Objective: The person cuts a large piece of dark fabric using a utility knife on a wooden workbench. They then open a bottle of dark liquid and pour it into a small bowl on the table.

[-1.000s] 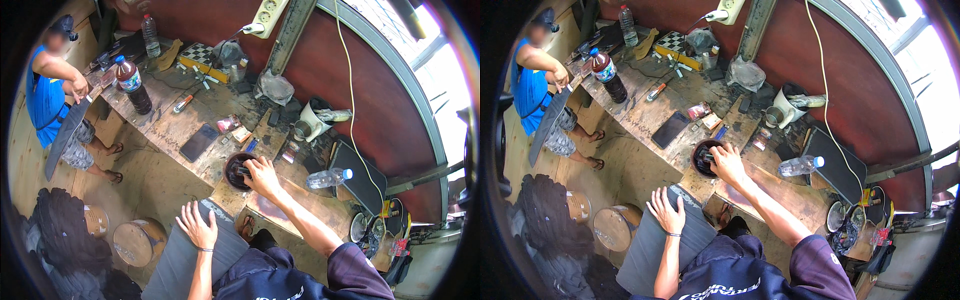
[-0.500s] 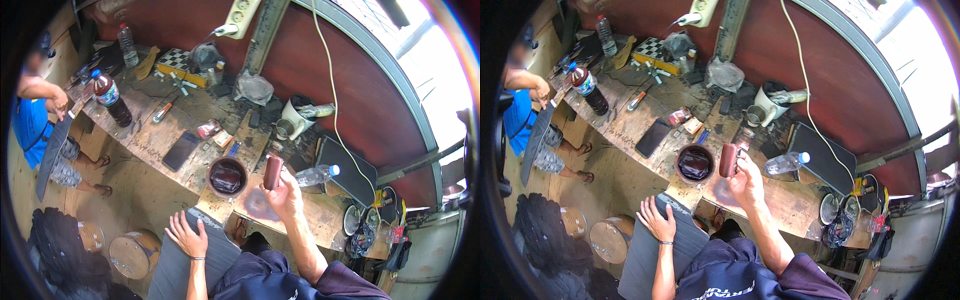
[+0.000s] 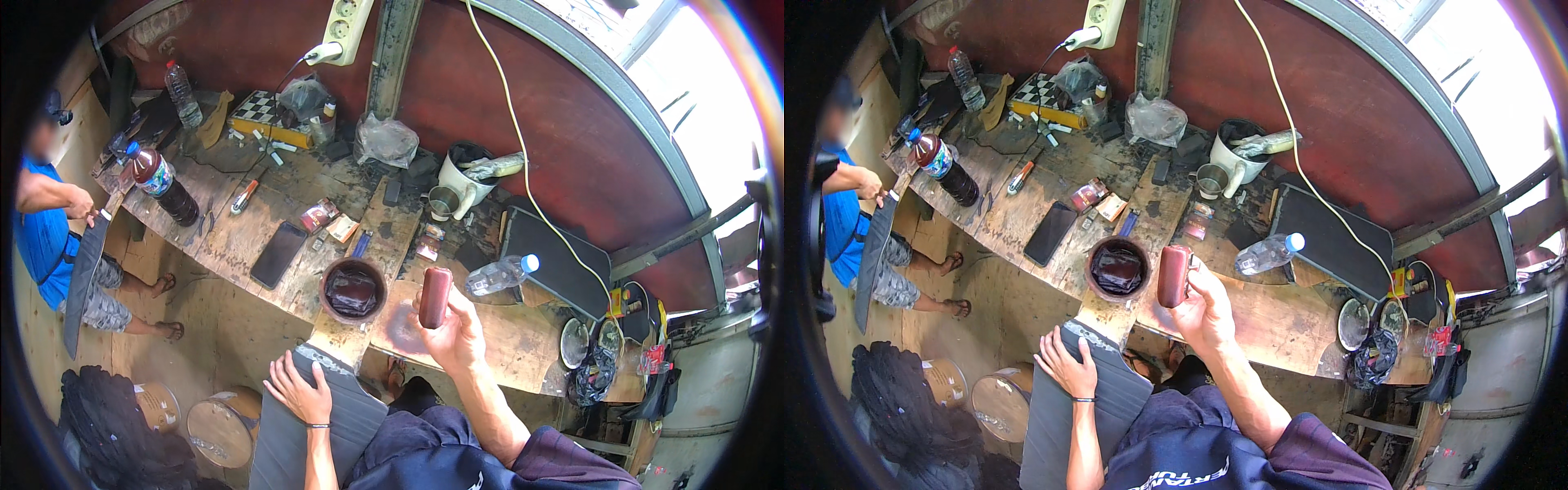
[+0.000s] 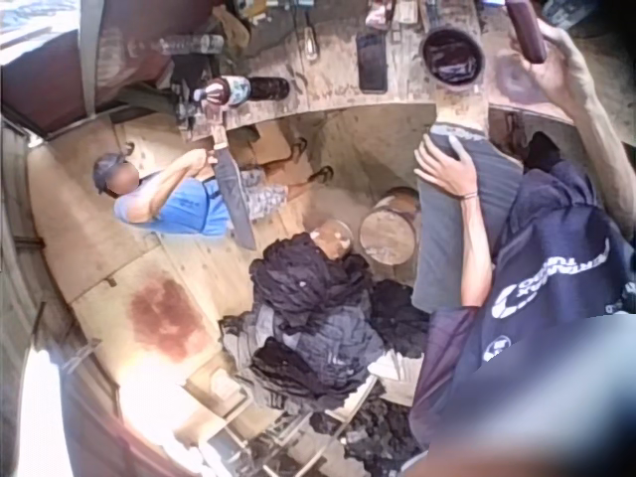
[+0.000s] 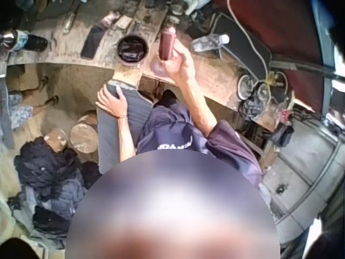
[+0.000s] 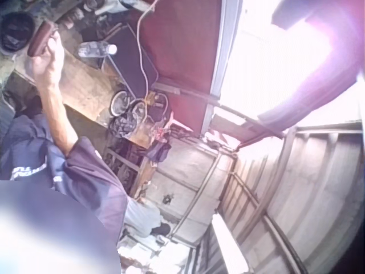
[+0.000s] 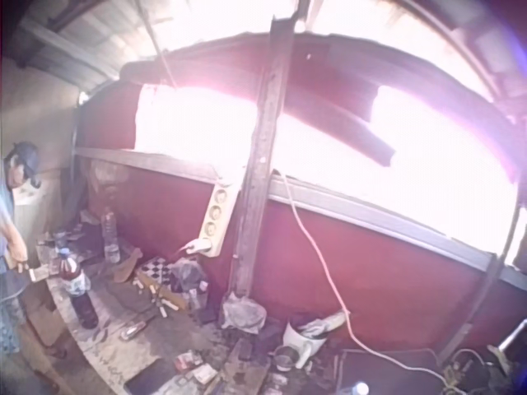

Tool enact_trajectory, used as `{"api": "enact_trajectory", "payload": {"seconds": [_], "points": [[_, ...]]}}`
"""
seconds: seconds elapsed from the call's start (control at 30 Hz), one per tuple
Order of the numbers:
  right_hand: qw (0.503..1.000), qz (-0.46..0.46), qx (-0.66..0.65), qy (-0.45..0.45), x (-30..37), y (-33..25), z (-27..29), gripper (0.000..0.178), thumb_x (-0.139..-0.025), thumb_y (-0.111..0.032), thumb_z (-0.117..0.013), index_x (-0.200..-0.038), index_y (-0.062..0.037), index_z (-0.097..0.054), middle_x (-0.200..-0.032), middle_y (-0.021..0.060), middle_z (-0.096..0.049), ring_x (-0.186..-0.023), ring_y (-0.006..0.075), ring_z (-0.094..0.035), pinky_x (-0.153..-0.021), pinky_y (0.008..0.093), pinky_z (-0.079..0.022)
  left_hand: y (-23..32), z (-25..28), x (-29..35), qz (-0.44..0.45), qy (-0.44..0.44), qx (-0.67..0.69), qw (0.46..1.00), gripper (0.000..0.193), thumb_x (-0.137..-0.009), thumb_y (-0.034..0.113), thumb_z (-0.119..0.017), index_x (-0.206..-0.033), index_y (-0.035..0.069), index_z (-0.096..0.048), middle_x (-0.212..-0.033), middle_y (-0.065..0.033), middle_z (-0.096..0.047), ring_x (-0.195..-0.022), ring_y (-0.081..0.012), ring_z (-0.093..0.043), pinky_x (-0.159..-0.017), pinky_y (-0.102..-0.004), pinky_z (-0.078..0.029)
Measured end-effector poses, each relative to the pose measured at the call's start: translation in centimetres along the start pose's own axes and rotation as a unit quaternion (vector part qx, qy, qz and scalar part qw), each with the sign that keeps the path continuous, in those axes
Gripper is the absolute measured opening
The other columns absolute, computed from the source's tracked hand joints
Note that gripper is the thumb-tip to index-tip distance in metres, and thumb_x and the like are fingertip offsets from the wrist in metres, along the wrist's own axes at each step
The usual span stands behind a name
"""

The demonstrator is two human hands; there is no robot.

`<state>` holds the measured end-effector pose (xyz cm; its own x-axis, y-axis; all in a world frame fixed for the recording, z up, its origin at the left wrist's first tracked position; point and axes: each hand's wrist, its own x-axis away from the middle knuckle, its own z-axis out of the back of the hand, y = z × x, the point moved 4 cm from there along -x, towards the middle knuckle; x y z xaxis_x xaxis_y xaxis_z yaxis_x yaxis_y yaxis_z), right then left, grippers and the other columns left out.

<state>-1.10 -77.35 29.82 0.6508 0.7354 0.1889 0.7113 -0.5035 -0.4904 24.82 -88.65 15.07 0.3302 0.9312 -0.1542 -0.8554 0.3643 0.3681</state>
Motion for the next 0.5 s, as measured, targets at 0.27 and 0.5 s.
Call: {"api": "enact_trajectory", "payload": {"seconds": [0.27, 0.5], "points": [[0.997, 0.065, -0.005, 0.048, 1.9, -1.6, 0.3, 0.048, -0.096, -0.017, -0.074, -0.139, -0.0021, -0.058, -0.131, 0.0085, -0.067, -0.122, 0.0209, -0.065, -0.110, 0.0390, -0.052, -0.4, -0.4, 0.1, 0.013, -0.020, -0.003, 1.000, 0.066, -0.099, 0.045, -0.062, -0.152, 0.009, -0.050, -0.150, -0.0152, -0.053, -0.151, -0.0365, -0.039, -0.128, -0.0626, -0.017], [0.967, 0.210, -0.029, 0.145, 9.8, -7.1, 4.3, 0.049, -0.096, -0.016, -0.074, -0.140, -0.0048, -0.057, -0.130, 0.0088, -0.068, -0.121, 0.0212, -0.066, -0.108, 0.0427, -0.052, -1.7, -1.8, 0.6, -0.037, -0.014, -0.039, 0.998, 0.068, -0.103, 0.053, -0.057, -0.154, 0.008, -0.049, -0.151, -0.0162, -0.052, -0.151, -0.0386, -0.039, -0.124, -0.0697, -0.019]]}}
